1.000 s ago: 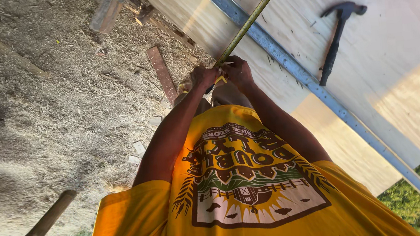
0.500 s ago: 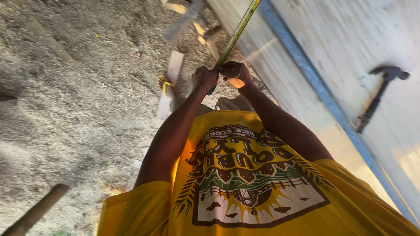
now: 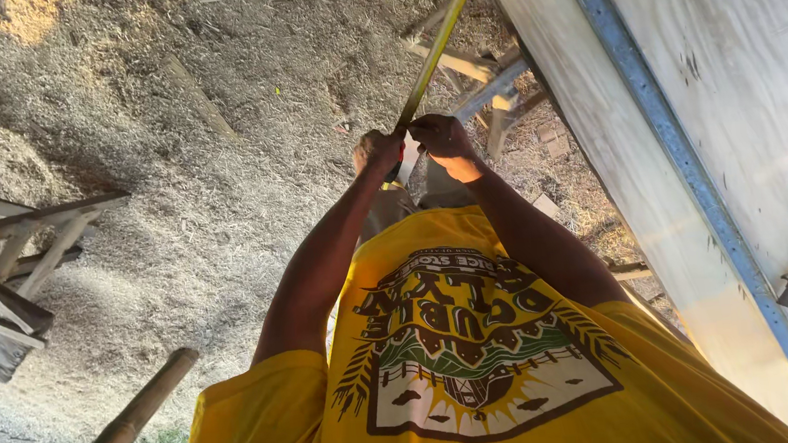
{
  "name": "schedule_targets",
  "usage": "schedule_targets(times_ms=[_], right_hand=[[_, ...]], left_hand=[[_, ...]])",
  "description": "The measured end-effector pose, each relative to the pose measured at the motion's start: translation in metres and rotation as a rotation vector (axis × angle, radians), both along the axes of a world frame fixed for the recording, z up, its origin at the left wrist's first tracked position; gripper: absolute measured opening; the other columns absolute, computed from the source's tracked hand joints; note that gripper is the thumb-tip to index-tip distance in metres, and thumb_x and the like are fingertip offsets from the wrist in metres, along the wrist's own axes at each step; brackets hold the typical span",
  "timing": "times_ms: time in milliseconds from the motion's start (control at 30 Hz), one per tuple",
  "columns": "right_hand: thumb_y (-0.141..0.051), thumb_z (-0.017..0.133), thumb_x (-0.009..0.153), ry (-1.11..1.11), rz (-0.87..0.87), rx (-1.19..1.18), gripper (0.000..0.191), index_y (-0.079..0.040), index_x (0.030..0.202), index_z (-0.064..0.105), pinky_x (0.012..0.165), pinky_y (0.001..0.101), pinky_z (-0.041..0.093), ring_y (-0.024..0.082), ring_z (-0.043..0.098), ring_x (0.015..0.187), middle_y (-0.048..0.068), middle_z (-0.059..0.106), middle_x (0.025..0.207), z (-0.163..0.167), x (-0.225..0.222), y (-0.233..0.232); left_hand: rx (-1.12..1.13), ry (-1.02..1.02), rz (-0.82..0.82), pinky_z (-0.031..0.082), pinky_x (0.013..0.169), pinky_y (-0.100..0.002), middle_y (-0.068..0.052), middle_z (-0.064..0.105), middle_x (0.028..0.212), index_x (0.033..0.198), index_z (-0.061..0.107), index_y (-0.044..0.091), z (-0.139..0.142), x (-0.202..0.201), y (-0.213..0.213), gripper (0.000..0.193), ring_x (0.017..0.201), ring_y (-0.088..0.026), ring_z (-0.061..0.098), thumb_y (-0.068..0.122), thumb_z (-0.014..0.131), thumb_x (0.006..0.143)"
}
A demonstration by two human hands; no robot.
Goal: The person positions a metal angle bar on a plywood sheet and hammers nails along it, then uses a tape measure to take measurements and marks the plywood with a pencil. A hand saw rests on the work surface nearby.
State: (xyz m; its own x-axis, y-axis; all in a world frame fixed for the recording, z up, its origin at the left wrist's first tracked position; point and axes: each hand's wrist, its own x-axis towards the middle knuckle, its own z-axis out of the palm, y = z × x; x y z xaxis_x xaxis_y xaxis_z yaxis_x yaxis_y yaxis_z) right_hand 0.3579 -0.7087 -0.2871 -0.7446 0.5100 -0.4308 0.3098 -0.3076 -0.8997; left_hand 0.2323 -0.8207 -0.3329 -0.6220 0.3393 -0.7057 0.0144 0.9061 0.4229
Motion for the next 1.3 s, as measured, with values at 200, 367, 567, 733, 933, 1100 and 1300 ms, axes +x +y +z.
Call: schedule_targets(times_ms=[200,367,567,733,933,1100,1300], right_hand=[[-0.013,0.068,0.096,-0.033,-0.019,-0.044,0.02,0.004,0.102,0.075,0.06,0.0255,0.051,0.01,0.064,0.067,0.006,0.072,0.08,-0.011,-0.058,0.017],[-0.015,0.068,0.097,-0.103,-0.025,-0.111,0.02,0.003,0.102,0.075,0.058,0.0261,0.05,0.009,0.064,0.067,0.005,0.072,0.083,-0.013,-0.127,0.046],[-0.018,0.069,0.098,-0.054,-0.001,-0.121,0.021,0.002,0.1,0.075,0.059,0.0263,0.051,0.009,0.063,0.066,0.006,0.072,0.082,-0.004,-0.218,0.093],[-0.021,0.071,0.096,-0.112,-0.043,-0.073,0.023,0.001,0.095,0.075,0.056,0.029,0.052,0.011,0.064,0.062,0.008,0.074,0.079,0.002,-0.261,0.139],[-0.021,0.07,0.095,-0.238,-0.07,0.192,0.023,0.001,0.092,0.074,0.056,0.0292,0.056,0.011,0.07,0.064,0.007,0.073,0.076,0.004,-0.265,0.18],[-0.022,0.069,0.096,-0.236,-0.259,0.005,0.023,0.001,0.094,0.071,0.058,0.0306,0.056,0.012,0.066,0.065,0.008,0.072,0.078,0.001,-0.268,0.21],[-0.03,0.069,0.097,-0.265,-0.5,-0.07,0.031,-0.003,0.111,0.067,0.061,0.0273,0.054,0.01,0.065,0.071,0.007,0.074,0.09,0.01,-0.278,0.254]], left_hand=[[0.014,-0.078,0.036,0.058,0.074,-0.042,-0.012,0.077,0.078,0.071,0.079,0.016,-0.016,-0.037,0.009,0.056,0.079,-0.027,0.077,0.07,0.065,0.078],[0.023,-0.086,0.075,0.058,0.072,-0.044,-0.018,0.075,0.082,0.078,0.078,0.009,-0.038,-0.095,0.037,0.061,0.08,-0.03,0.076,0.069,0.068,0.079],[-0.025,-0.1,0.113,0.056,0.067,-0.043,-0.012,0.074,0.078,0.075,0.079,0.011,-0.025,-0.195,0.088,0.062,0.075,-0.026,0.074,0.071,0.064,0.079],[0.177,-0.219,0.167,0.055,0.06,-0.041,-0.013,0.073,0.074,0.073,0.074,0.006,-0.035,-0.24,0.132,0.053,0.067,-0.023,0.07,0.058,0.069,0.084],[0.322,-0.404,0.13,0.049,0.055,-0.036,-0.007,0.07,0.073,0.078,0.075,0.005,-0.052,-0.261,0.187,0.046,0.059,-0.016,0.063,0.049,0.069,0.089],[0.195,-0.611,0.145,0.044,0.047,-0.036,-0.006,0.064,0.071,0.086,0.071,0.008,-0.032,-0.27,0.237,0.034,0.051,-0.017,0.056,0.04,0.063,0.089],[0.374,-0.763,-0.083,0.049,0.039,-0.038,-0.008,0.062,0.065,0.083,0.068,0.005,0.0,-0.297,0.32,0.034,0.046,-0.019,0.059,0.035,0.053,0.091]])
